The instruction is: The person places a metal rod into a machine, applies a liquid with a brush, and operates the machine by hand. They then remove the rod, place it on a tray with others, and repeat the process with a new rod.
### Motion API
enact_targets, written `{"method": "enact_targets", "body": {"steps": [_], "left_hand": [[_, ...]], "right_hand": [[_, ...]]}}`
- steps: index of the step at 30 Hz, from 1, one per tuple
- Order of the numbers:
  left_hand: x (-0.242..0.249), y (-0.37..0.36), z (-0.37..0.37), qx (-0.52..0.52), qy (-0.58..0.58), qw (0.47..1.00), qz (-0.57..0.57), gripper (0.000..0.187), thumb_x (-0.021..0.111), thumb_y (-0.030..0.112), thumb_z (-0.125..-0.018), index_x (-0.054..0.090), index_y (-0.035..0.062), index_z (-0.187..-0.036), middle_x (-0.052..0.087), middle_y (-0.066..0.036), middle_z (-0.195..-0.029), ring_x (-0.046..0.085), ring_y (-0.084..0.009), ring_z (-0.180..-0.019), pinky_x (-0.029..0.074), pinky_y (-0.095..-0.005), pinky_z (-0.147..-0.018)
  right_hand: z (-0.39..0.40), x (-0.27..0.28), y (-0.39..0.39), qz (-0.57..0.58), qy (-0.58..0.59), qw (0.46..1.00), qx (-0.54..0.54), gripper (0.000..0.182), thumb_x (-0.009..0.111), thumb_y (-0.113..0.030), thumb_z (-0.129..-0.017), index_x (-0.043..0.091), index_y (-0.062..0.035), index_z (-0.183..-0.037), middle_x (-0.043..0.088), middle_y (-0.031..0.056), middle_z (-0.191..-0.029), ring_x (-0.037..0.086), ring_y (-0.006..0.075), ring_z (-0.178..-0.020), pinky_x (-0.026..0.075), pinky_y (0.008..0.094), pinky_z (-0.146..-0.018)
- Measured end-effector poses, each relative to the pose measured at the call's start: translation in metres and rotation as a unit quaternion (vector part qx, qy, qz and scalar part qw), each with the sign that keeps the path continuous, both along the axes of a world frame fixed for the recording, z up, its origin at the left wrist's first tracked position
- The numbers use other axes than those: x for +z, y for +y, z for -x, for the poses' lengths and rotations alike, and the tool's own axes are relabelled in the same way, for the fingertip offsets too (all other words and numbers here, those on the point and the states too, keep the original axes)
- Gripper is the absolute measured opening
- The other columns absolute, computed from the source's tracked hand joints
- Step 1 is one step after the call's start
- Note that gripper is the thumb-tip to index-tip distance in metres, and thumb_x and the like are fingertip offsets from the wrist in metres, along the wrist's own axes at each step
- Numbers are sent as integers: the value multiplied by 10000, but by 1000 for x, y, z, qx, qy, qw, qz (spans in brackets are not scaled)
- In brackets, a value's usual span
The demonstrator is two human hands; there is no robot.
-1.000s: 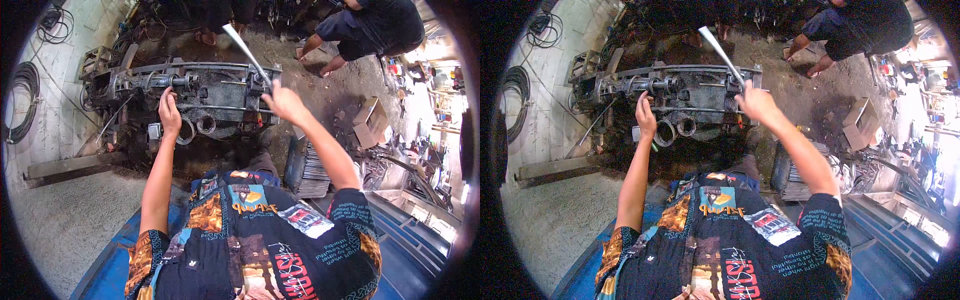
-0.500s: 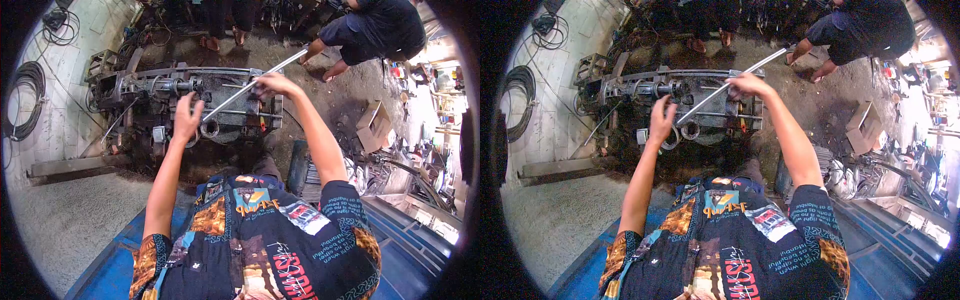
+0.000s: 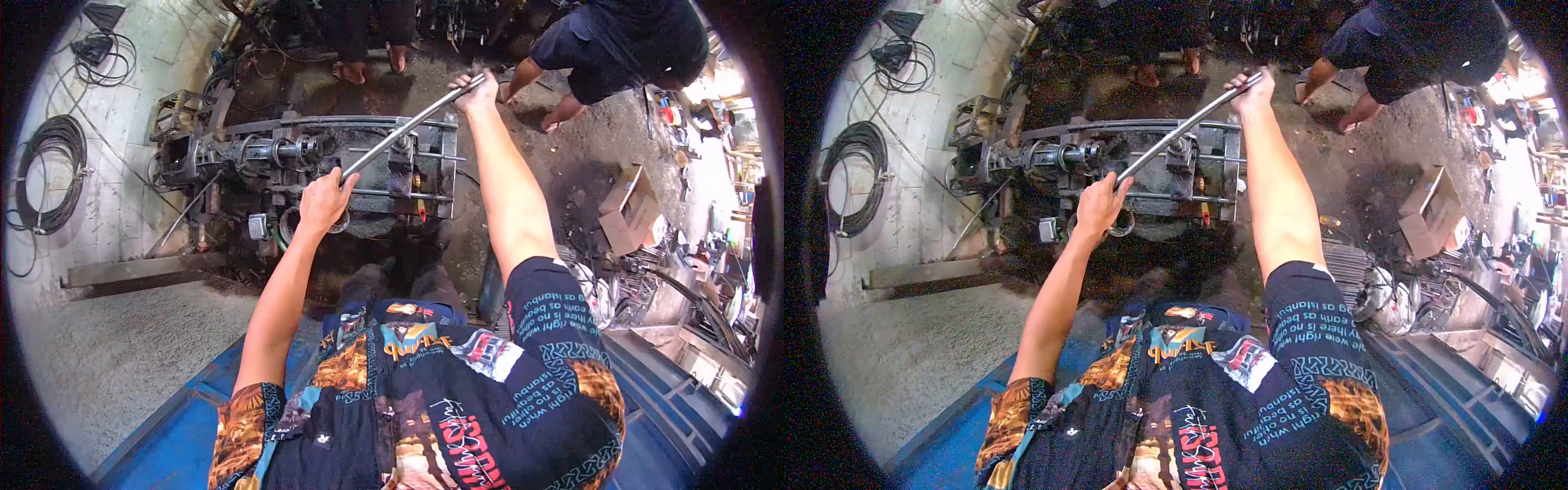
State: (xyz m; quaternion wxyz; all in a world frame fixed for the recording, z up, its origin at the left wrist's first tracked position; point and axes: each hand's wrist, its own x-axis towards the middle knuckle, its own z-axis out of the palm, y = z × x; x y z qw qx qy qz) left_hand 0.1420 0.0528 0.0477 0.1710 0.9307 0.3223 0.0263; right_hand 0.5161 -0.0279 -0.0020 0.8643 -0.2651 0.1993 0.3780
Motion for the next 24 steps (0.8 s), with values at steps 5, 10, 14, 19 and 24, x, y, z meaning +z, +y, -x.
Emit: {"method": "enact_targets", "body": {"steps": [5,10,14,19,24], "left_hand": [[-21,28,-4,29,5,999,-44,428,444,412,-983,685,80,-858,637,-241,-729,630,-434,-732,499,-525,-659],[-25,57,-15,-11,-30,990,-138,521,453,440,-971,694,71,-693,631,-228,-642,644,-397,-611,532,-491,-585],[-35,90,-21,-96,-44,978,-178,491,443,386,-968,695,66,-695,627,-218,-624,639,-396,-592,533,-490,-590],[-42,121,-38,-179,-33,967,-180,506,435,337,-954,672,29,-628,633,-222,-626,643,-393,-590,537,-485,-599],[-44,139,-51,-220,-66,957,-178,529,438,329,-941,641,24,-559,632,-225,-620,639,-391,-574,533,-477,-584]], "right_hand": [[4,-4,-17,-23,50,998,-8,570,310,-573,-928,336,-130,-570,268,-2,-463,276,174,-453,291,345,-537],[25,1,-58,-41,27,999,-24,535,296,-530,-910,348,-120,-571,289,18,-471,293,193,-480,330,383,-606],[61,3,-90,-86,9,992,-88,573,213,-510,-946,338,-125,-539,311,28,-470,322,188,-493,343,366,-669],[86,0,-104,-93,5,982,-165,574,237,-551,-909,379,-121,-556,327,29,-488,320,200,-490,348,409,-696],[102,0,-112,-67,-26,978,-194,635,160,-575,-930,354,-120,-533,312,32,-456,348,195,-491,363,384,-682]]}}
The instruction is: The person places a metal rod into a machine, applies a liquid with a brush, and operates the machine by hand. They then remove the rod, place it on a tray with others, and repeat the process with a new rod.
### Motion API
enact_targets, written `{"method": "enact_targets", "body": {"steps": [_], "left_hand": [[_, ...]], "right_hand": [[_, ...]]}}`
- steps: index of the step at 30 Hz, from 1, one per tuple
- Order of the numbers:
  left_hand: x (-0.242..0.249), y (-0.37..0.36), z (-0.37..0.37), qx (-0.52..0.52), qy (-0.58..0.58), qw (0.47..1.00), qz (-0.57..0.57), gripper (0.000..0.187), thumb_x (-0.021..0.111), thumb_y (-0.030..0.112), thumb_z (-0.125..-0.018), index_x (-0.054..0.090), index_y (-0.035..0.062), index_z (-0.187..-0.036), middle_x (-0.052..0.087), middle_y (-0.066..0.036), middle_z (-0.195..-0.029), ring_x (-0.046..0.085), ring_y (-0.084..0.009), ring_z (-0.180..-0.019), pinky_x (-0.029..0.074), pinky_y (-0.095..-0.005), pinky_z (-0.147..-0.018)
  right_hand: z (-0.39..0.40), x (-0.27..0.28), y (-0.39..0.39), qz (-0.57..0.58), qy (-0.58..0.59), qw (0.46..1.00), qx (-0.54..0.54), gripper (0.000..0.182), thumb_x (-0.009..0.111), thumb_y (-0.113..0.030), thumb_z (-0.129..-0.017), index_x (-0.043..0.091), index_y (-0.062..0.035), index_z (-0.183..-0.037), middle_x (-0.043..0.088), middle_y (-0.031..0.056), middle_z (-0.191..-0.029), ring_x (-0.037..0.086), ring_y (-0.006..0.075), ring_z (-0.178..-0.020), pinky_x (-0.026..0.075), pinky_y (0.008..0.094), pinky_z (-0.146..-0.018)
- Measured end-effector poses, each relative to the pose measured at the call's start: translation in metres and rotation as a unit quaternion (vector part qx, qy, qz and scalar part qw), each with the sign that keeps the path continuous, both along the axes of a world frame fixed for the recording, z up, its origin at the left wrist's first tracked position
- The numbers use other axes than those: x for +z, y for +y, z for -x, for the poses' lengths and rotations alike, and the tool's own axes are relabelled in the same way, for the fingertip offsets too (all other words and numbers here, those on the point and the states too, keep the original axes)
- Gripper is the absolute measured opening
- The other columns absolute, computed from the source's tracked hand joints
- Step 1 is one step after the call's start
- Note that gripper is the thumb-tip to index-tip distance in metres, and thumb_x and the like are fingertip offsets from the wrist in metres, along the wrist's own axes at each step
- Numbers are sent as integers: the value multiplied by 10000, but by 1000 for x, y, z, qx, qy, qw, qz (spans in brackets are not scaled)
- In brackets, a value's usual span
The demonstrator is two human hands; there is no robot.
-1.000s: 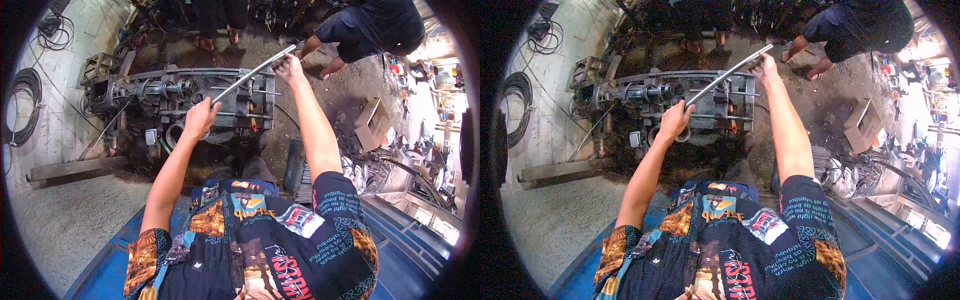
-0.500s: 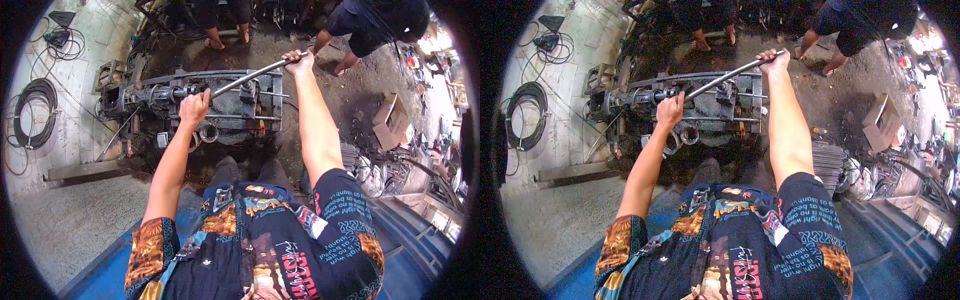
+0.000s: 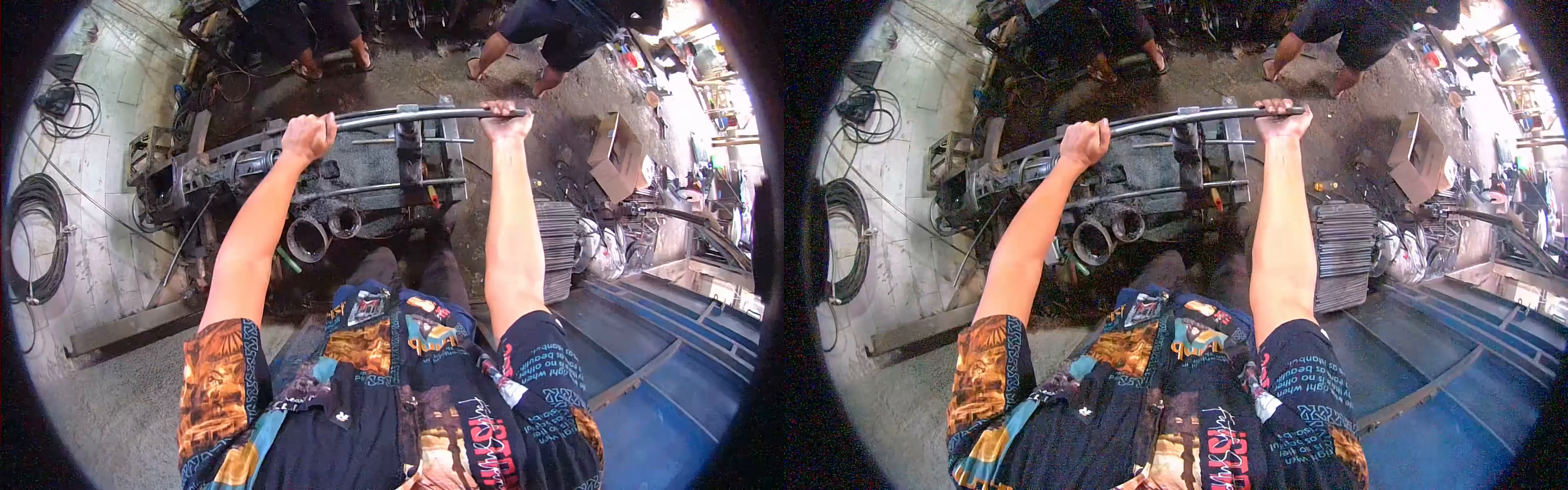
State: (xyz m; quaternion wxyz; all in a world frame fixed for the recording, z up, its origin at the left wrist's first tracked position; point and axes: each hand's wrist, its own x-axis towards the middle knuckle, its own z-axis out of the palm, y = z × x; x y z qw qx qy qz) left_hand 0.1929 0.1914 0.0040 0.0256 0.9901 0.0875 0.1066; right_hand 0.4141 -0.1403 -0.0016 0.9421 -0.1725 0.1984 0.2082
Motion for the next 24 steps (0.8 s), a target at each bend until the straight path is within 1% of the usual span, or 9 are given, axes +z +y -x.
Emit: {"method": "enact_targets", "body": {"steps": [4,8,9,13,15,18,20,22,24], "left_hand": [[-3,13,-10,-41,-6,999,-8,539,427,325,-938,623,27,-534,630,-218,-608,641,-384,-569,531,-463,-566],[-2,21,-19,-77,-12,997,-11,472,439,307,-929,632,52,-583,631,-204,-608,641,-370,-562,528,-465,-556],[4,19,-20,-70,7,998,5,441,444,300,-925,639,66,-606,628,-203,-607,642,-367,-565,527,-466,-560],[-2,16,-19,-60,-25,998,10,444,439,308,-923,648,75,-609,627,-202,-608,637,-382,-568,526,-473,-567],[2,14,-22,-24,2,1000,17,450,426,321,-928,660,74,-633,630,-200,-614,640,-387,-583,528,-474,-585],[13,8,-21,-7,16,999,44,462,409,350,-947,689,76,-702,647,-210,-654,656,-383,-632,535,-475,-626],[14,11,-23,-24,41,998,49,434,423,349,-954,699,81,-752,615,-224,-621,628,-403,-597,518,-496,-588],[23,10,-26,-31,41,997,54,429,429,345,-955,697,79,-752,615,-221,-618,628,-402,-603,516,-500,-596],[29,5,-26,-12,81,994,71,479,391,369,-962,709,78,-753,652,-214,-673,658,-388,-662,531,-481,-647]], "right_hand": [[11,-1,-5,-13,-5,999,-39,613,175,-561,-923,359,-123,-535,316,32,-457,339,195,-486,357,395,-680],[20,-2,-10,-7,1,998,-69,580,199,-539,-909,373,-126,-541,337,41,-476,337,207,-500,350,419,-714],[21,-4,-11,-8,5,997,-77,577,201,-544,-906,373,-126,-547,342,40,-483,338,208,-502,351,420,-717],[24,-5,-13,-20,11,998,-64,565,218,-556,-895,369,-127,-561,344,39,-498,335,209,-511,355,419,-723],[21,1,-12,-23,15,998,-59,561,224,-555,-893,365,-127,-559,336,39,-498,332,206,-512,355,417,-722],[19,6,-13,3,39,998,-55,552,236,-547,-893,350,-125,-555,320,41,-498,321,205,-512,356,410,-718],[17,6,-13,12,46,998,-41,558,212,-536,-916,319,-114,-568,292,46,-507,311,198,-515,346,399,-701],[16,1,-14,-8,41,998,-37,555,230,-545,-911,324,-106,-585,314,59,-529,335,211,-535,360,409,-720],[16,1,-19,-11,77,996,-34,544,247,-546,-909,349,-98,-618,330,59,-545,348,220,-553,370,414,-734]]}}
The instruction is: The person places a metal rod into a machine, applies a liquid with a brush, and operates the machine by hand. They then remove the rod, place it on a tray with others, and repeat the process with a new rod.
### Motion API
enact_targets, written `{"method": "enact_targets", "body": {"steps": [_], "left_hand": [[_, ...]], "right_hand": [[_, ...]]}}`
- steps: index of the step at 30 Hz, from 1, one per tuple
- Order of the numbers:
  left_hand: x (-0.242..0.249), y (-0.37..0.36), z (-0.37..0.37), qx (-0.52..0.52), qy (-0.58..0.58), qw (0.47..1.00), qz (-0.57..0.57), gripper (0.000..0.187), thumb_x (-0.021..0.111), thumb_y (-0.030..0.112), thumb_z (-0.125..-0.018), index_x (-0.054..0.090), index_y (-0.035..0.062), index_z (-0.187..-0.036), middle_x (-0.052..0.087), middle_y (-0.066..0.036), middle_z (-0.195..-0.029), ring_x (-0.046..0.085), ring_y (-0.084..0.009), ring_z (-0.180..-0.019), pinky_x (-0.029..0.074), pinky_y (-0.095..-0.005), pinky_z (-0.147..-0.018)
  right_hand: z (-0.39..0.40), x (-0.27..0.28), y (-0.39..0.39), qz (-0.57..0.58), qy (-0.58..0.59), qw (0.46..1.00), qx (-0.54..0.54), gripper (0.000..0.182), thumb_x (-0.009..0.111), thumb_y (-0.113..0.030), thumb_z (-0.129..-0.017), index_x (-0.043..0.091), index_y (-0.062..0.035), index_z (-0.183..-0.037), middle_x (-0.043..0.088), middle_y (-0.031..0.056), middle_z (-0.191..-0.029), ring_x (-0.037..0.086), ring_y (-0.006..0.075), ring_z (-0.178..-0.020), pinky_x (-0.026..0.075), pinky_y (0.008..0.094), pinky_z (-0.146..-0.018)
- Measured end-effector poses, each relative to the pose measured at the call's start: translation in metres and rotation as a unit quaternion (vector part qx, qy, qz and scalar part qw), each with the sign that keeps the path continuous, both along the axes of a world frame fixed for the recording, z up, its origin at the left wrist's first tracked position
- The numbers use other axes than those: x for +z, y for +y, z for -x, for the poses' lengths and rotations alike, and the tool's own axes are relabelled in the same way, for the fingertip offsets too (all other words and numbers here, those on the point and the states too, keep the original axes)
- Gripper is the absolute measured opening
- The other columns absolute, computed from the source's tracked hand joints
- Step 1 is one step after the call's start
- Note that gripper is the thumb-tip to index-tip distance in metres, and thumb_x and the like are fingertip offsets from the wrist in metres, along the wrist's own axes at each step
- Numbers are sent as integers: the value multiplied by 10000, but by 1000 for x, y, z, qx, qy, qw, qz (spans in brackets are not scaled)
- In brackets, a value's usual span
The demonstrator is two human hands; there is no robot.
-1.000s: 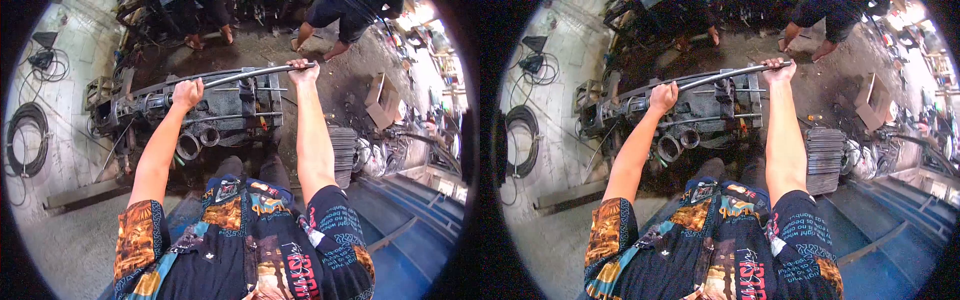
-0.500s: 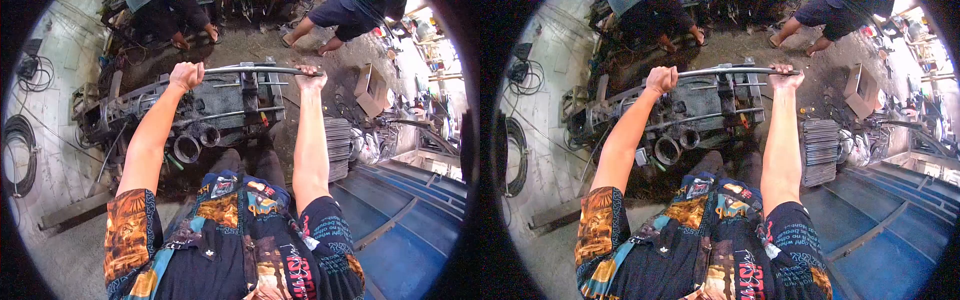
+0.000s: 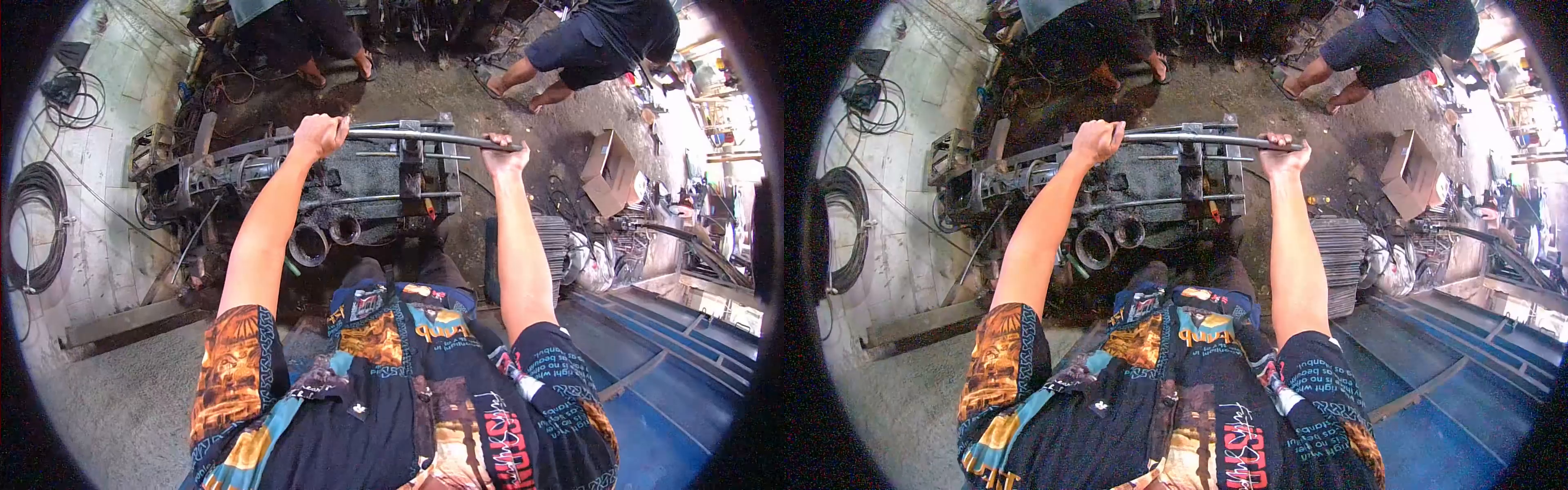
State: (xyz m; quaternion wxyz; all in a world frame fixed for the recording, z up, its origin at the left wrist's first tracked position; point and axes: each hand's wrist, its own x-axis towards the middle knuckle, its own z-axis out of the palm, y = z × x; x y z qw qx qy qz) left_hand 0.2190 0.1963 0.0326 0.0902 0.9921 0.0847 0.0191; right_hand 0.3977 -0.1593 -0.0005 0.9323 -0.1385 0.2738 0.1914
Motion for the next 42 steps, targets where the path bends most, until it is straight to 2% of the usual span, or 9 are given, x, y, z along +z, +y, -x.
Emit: {"method": "enact_targets", "body": {"steps": [2,5,8,19,28,32,34,35,42], "left_hand": [[-3,3,2,-15,-16,1000,13,402,456,339,-955,680,59,-775,643,-202,-679,639,-384,-654,518,-482,-629],[8,1,16,-51,-87,995,3,266,569,270,-924,616,35,-1037,630,-138,-1070,600,-309,-1002,466,-427,-864],[27,2,54,-26,-256,966,37,305,580,250,-917,605,38,-1135,602,-143,-1151,568,-315,-1075,439,-422,-917],[-18,-31,248,146,-250,941,174,249,567,130,-912,583,-22,-1108,611,-190,-998,582,-360,-959,463,-435,-848],[-17,-74,240,176,-208,944,187,287,593,116,-885,566,-33,-1129,603,-192,-1015,572,-368,-969,459,-433,-856],[-13,-88,236,173,-173,953,178,306,594,117,-888,555,-26,-1156,594,-198,-1018,562,-380,-973,455,-435,-859],[-11,-93,235,164,-157,958,173,308,593,114,-889,556,-23,-1161,592,-200,-1020,559,-381,-981,453,-435,-870],[-9,-96,234,160,-151,961,170,308,593,114,-889,556,-23,-1161,592,-200,-1020,559,-381,-981,453,-435,-870],[1,-99,224,120,-60,983,125,358,599,140,-888,533,-34,-1193,586,-216,-1051,549,-393,-1000,450,-444,-892]], "right_hand": [[1,-13,-10,-28,-36,999,29,529,299,-539,-903,419,-83,-664,461,101,-612,478,271,-667,416,448,-773],[29,14,-5,124,30,992,7,658,246,-572,-943,476,-2,-1178,554,199,-1198,542,345,-1111,391,521,-999],[52,-12,-8,226,-4,971,71,667,276,-569,-942,446,-17,-1276,542,192,-1262,532,350,-1147,420,512,-957],[230,-56,20,359,-21,878,317,352,491,-317,-920,563,-34,-1117,660,128,-1017,627,244,-879,507,389,-764],[241,-79,40,419,-111,806,404,226,532,-181,-917,611,5,-1017,683,123,-837,647,174,-642,483,286,-531],[232,-111,36,504,-160,723,446,238,573,-198,-868,634,-19,-1013,685,124,-802,662,240,-685,524,353,-613],[232,-115,32,724,-284,498,383,301,592,-206,-831,650,-19,-1060,680,142,-747,651,368,-694,532,444,-718],[227,-116,29,712,-244,493,436,398,597,-206,-803,624,-31,-1159,669,189,-897,616,459,-860,494,491,-862],[212,-153,26,821,-314,304,367,398,593,-184,-821,560,-60,-1198,516,174,-1149,517,405,-1097,484,514,-878]]}}
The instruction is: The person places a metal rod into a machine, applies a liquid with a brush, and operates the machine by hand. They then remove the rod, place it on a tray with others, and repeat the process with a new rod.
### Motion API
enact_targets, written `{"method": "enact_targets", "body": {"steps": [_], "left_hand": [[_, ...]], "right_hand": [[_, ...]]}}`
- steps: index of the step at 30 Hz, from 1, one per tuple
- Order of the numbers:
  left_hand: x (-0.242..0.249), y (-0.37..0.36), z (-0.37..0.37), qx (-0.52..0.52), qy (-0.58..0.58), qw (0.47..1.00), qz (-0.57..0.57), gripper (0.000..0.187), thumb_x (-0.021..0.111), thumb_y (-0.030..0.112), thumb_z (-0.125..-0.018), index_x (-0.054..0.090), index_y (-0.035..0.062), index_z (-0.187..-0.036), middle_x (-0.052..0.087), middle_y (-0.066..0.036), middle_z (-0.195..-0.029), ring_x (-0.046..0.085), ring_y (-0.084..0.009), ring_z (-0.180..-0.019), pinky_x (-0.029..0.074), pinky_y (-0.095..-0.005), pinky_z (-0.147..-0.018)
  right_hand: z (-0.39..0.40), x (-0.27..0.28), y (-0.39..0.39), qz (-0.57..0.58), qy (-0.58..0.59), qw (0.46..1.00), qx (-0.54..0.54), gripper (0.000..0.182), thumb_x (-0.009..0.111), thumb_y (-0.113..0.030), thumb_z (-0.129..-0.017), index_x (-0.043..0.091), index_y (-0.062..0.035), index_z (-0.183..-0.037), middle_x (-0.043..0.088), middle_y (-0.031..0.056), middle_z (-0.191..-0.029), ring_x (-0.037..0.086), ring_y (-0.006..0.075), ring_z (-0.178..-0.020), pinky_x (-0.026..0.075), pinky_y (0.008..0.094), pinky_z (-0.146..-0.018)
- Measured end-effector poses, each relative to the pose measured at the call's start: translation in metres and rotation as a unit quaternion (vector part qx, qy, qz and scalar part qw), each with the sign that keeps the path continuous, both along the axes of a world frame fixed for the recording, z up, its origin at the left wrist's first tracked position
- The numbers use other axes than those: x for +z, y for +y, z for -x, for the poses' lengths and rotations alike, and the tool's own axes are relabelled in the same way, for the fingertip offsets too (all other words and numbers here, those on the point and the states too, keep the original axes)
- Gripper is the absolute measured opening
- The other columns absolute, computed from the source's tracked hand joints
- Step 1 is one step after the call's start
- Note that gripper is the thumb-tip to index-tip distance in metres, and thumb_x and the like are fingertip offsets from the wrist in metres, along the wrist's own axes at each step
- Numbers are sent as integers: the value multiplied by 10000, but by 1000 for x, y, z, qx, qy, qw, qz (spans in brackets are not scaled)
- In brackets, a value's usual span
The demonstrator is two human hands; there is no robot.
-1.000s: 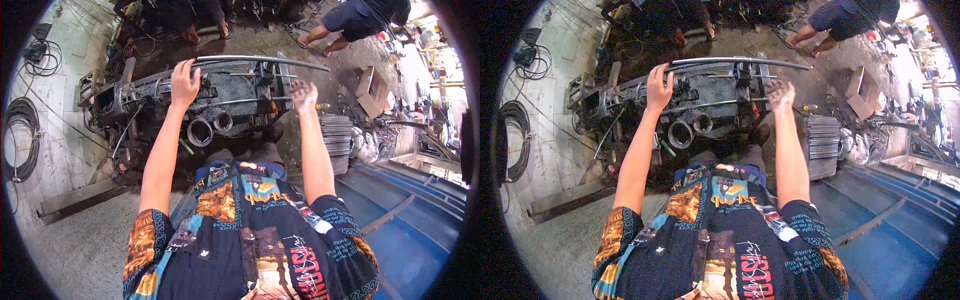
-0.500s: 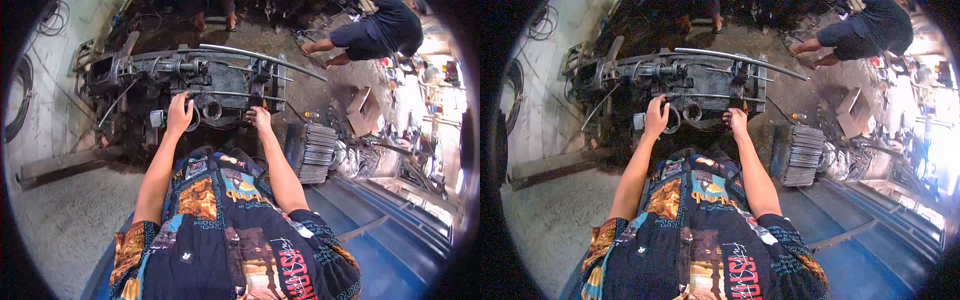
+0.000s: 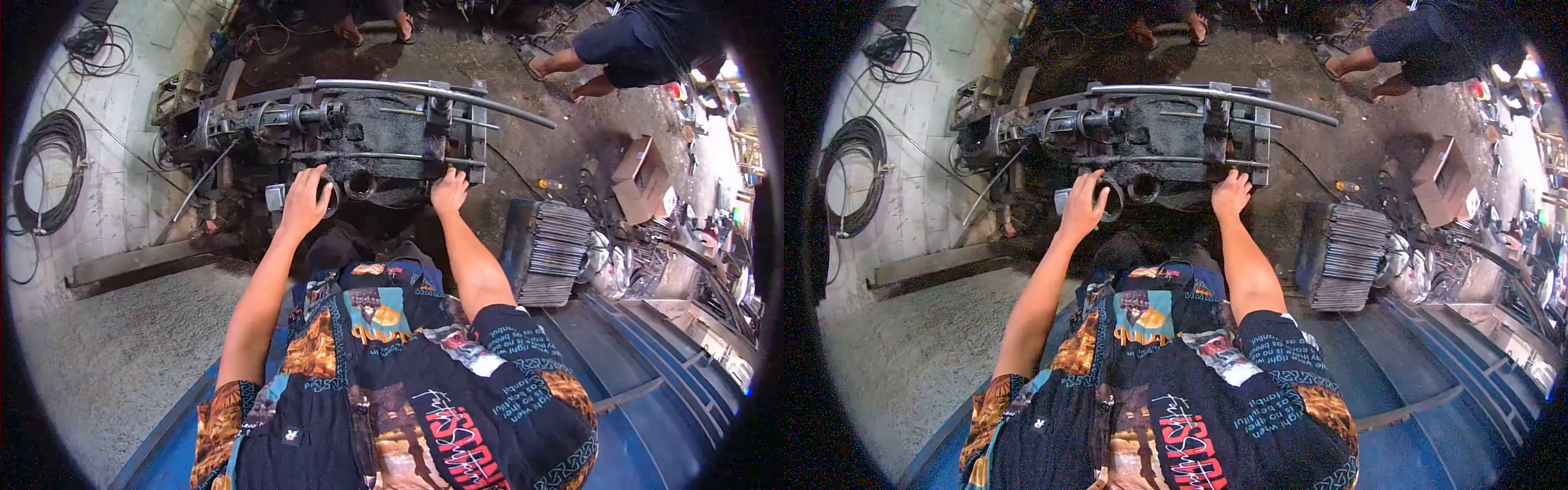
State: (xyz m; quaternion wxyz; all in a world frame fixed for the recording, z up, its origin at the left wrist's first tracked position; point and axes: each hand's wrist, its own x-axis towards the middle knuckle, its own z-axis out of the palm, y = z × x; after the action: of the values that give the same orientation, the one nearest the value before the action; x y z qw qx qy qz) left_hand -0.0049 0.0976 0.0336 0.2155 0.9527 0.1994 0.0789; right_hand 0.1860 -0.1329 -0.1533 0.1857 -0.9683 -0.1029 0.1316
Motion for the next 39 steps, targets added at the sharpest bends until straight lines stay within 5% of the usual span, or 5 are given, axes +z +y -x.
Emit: {"method": "enact_targets", "body": {"steps": [8,16,20,24,39], "left_hand": [[4,17,-4,-2,17,1000,22,370,603,134,-883,532,-24,-1209,581,-207,-1020,553,-374,-984,449,-433,-873],[-13,52,10,15,-12,999,50,370,620,111,-872,533,-21,-1207,595,-190,-987,565,-361,-957,462,-428,-846],[-21,73,19,8,-34,996,80,375,620,120,-883,530,-6,-1224,597,-170,-988,571,-339,-953,467,-418,-850],[-21,88,31,5,-42,994,103,367,610,132,-896,532,-7,-1226,597,-166,-1014,572,-337,-966,467,-418,-854],[-23,105,43,-2,-42,994,101,382,605,170,-904,528,0,-1238,588,-163,-999,564,-338,-965,461,-415,-855]], "right_hand": [[1,-13,11,-52,74,994,-65,446,643,-238,-842,453,34,-1140,590,281,-1086,578,445,-1040,482,500,-893],[28,103,-4,-4,185,982,-38,340,503,-206,-882,549,83,-1055,634,338,-980,619,491,-943,492,535,-855],[56,148,57,-156,154,974,54,427,527,-103,-840,504,89,-1220,622,346,-965,612,484,-951,502,496,-864],[58,111,134,-168,36,980,97,604,516,-73,-852,315,110,-1392,559,355,-1098,598,491,-952,498,523,-848],[66,108,173,-35,157,986,47,445,460,-78,-902,410,160,-1275,577,356,-1099,603,476,-1017,496,517,-876]]}}
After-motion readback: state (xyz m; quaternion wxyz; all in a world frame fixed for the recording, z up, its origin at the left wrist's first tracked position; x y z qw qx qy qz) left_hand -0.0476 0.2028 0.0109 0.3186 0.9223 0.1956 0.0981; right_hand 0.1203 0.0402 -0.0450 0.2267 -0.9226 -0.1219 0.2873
